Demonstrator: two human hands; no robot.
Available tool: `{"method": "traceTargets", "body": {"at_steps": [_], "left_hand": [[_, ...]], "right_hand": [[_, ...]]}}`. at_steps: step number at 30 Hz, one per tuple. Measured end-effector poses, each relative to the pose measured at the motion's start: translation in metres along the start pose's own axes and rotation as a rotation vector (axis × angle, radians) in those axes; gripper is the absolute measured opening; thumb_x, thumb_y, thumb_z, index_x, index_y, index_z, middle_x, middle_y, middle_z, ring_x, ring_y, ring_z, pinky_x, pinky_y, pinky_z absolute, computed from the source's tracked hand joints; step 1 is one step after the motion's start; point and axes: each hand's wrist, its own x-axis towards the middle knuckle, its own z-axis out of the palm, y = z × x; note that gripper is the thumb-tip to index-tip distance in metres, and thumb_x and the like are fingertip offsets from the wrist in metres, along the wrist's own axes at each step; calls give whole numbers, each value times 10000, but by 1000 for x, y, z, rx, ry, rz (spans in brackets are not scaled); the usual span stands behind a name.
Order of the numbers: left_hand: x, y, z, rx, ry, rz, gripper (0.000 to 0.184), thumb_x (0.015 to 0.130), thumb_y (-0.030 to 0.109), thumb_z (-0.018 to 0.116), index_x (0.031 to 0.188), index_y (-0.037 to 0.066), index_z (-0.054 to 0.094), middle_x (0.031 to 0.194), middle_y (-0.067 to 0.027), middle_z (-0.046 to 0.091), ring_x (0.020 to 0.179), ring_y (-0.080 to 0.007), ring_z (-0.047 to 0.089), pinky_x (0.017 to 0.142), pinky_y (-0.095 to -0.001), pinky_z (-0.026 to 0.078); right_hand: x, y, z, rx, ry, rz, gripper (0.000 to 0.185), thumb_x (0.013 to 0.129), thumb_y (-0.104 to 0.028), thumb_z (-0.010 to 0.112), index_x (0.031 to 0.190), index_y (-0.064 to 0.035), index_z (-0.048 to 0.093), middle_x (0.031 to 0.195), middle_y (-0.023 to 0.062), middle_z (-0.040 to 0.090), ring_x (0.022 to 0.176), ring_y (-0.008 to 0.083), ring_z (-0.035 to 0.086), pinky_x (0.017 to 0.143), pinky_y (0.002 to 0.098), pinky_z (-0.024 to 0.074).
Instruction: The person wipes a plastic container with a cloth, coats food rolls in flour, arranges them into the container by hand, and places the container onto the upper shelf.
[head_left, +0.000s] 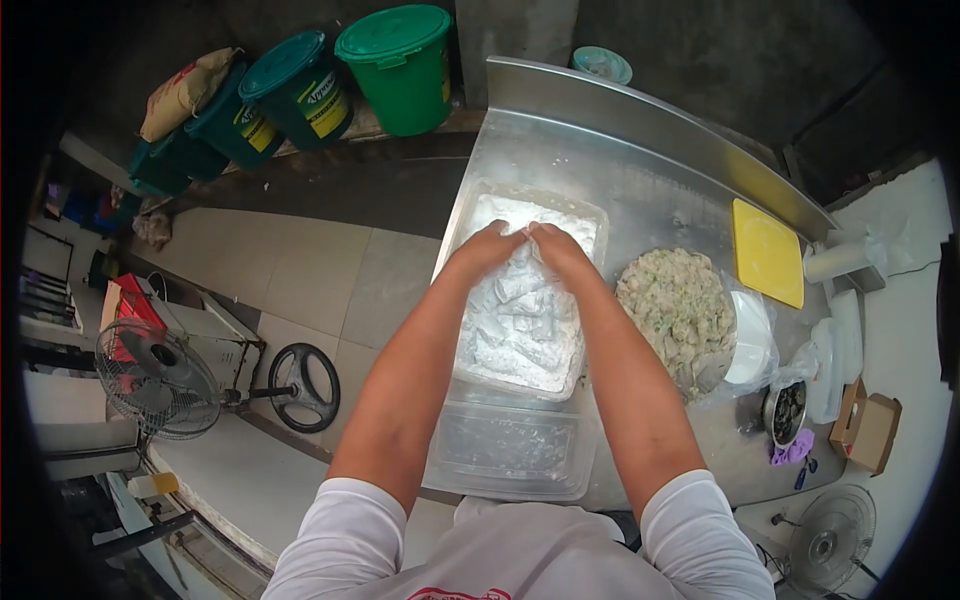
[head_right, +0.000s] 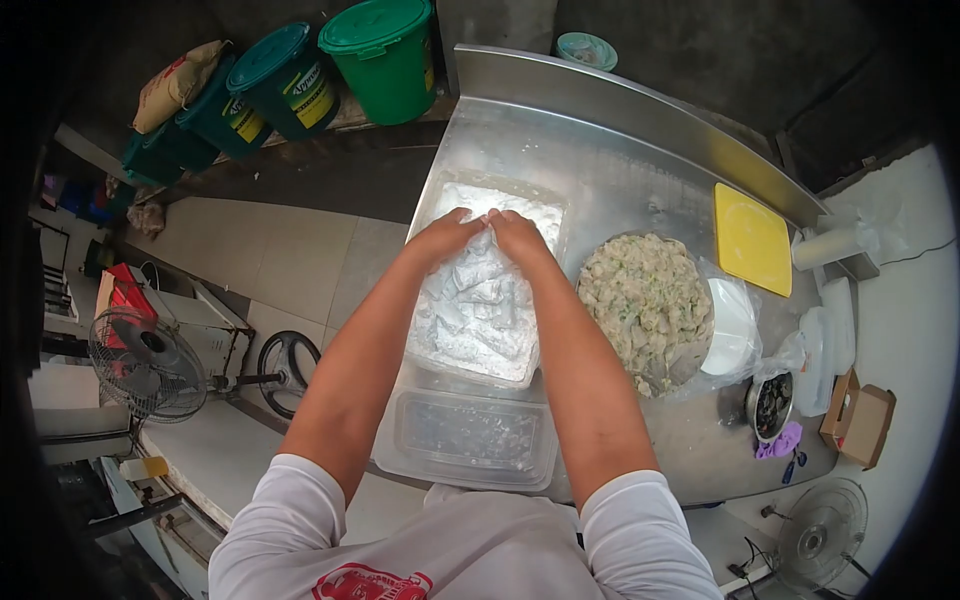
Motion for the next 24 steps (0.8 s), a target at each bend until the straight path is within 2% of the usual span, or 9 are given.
{"method": "traceTargets", "body": {"at_steps": [2, 4, 6, 10, 12, 14, 18, 21, 24], "left_hand": [[-18, 25, -11, -110, -68, -63, 786, 904, 531, 622, 1462, 27, 393, 1400, -249, 502, 1285, -335, 511, 1068, -419, 398], [-18, 31, -18, -215, -141, -124, 735, 916, 504, 621, 1438, 29, 416, 1359, -230, 540, 1254, -318, 534, 1056, -421, 411], [-20, 23, -20, -391, -241, 141, 642, 926, 485, 620, 1372, 47, 469, 1275, -176, 591, 1202, -294, 559, 1007, -458, 440], [-32, 28, -30, -234, -92, 9, 677, 920, 548, 604, 1393, 83, 466, 1313, -175, 578, 1242, -310, 533, 991, -518, 436], [-30, 27, -16, 23, -101, -188, 900, 877, 627, 609, 1531, 93, 299, 1529, -247, 354, 1378, -409, 389, 1048, -605, 355], [2, -2, -9, 31, -139, -59, 962, 866, 621, 628, 1551, 73, 231, 1542, -254, 325, 1390, -420, 372, 1067, -606, 335], [-33, 34, -18, -56, -50, -157, 937, 873, 537, 675, 1542, 49, 235, 1500, -233, 396, 1339, -379, 452, 1044, -528, 412], [-30, 24, -25, -553, -224, 293, 806, 872, 381, 735, 1476, 31, 331, 1316, -166, 544, 1227, -238, 543, 892, -415, 533], [-22, 15, -24, -747, -220, 135, 829, 852, 377, 760, 1476, 30, 339, 1371, -172, 510, 1240, -253, 537, 929, -417, 513]], "right_hand": [[-14, -17, -1, 605, -142, 200, 559, 978, -450, 527, 1388, -71, 513, 1322, 151, 590, 1151, 282, 579, 988, 385, 446], [-12, -15, -9, 686, -201, 242, 503, 976, -382, 547, 1374, -75, 523, 1325, 135, 589, 1117, 269, 584, 980, 382, 448], [-25, -6, -25, 745, -315, 39, 556, 942, -354, 600, 1410, -79, 480, 1357, 190, 554, 1212, 300, 552, 975, 409, 453], [-24, 6, -24, 477, -19, 161, 679, 901, -366, 651, 1453, -39, 428, 1370, 210, 556, 1222, 318, 567, 1000, 402, 449], [-14, 6, -8, 84, -13, 41, 731, 901, -478, 616, 1413, 18, 458, 1382, 238, 539, 1266, 341, 533, 1039, 388, 423], [0, 8, 7, 145, -27, 62, 757, 888, -474, 653, 1420, 22, 443, 1386, 242, 529, 1269, 339, 525, 1037, 392, 425], [-16, -7, -1, 443, 0, 105, 782, 871, -414, 716, 1463, -21, 391, 1382, 228, 526, 1249, 337, 534, 1020, 400, 437], [-30, -12, -25, 1016, -137, -53, 768, 883, -248, 740, 1506, -99, 317, 1353, 186, 531, 1224, 283, 549, 882, 413, 520], [-36, -7, -39, 1041, -236, -22, 738, 905, -238, 715, 1501, -116, 298, 1319, 158, 543, 1189, 258, 552, 855, 436, 535]]}}
